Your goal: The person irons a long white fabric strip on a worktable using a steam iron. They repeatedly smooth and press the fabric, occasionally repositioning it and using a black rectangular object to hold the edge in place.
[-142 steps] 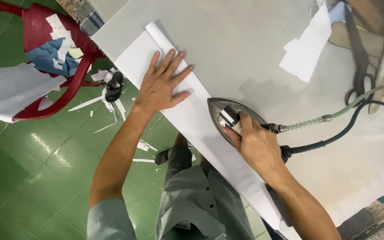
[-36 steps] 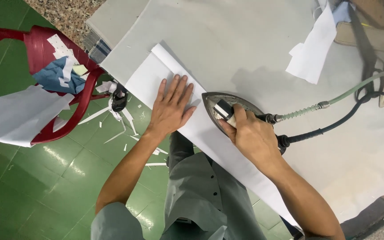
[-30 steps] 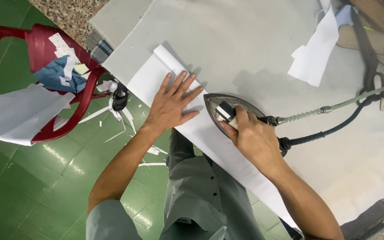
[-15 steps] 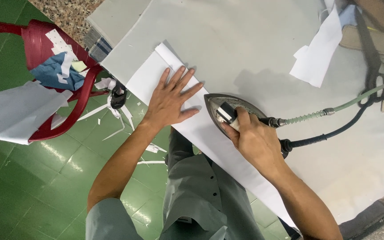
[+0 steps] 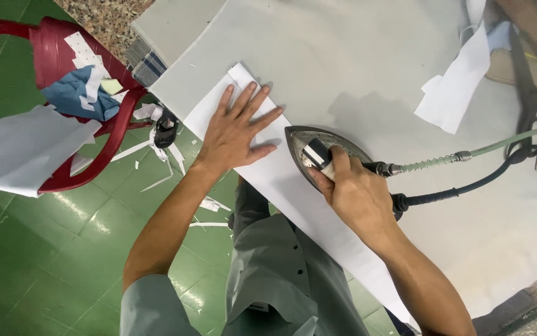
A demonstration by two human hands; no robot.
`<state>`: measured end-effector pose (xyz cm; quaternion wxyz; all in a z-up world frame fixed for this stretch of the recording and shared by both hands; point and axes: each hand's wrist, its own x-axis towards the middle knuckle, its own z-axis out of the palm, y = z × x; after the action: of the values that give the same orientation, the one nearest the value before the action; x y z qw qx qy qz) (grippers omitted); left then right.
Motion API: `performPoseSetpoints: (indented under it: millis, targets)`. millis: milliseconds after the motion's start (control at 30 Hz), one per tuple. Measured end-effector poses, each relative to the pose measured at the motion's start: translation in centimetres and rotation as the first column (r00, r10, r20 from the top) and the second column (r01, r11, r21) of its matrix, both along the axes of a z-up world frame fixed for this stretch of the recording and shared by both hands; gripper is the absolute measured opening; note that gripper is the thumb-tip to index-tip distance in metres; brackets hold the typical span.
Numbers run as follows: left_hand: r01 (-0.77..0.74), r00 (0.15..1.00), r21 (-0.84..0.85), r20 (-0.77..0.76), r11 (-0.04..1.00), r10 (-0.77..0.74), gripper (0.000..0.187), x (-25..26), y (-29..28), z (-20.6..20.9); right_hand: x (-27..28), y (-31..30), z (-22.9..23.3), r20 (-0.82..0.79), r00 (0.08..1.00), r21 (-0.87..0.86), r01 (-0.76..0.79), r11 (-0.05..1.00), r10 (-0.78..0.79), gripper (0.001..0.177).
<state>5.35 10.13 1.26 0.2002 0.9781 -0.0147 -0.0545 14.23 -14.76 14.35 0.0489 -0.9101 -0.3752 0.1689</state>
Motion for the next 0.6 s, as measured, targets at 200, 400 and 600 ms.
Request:
performPoseSetpoints:
  millis: [200,400,600]
  targets:
    - [0.000,0.999,0.022,0.034,1.000,0.000,0.074,0.32,0.94,0.25,0.18,0.19,-0.06,-0.001,1.000,0.017,-0.007,1.000,0.007,0.049]
    - [0.003,1.000,0.002,-0.007,1.000,-0.003,0.074,0.54,0.98,0.42,0.19,0.17,-0.04,0.003,1.000,0.012,-0.016,1.000,0.016,0.048]
    - [-0.013,0.998,-0.008,-0.058,1.000,0.013,0.074,0.58,1.05,0.52,0.16,0.24,-0.30,-0.013,1.000,0.000,-0.006,1.000,0.006,0.052]
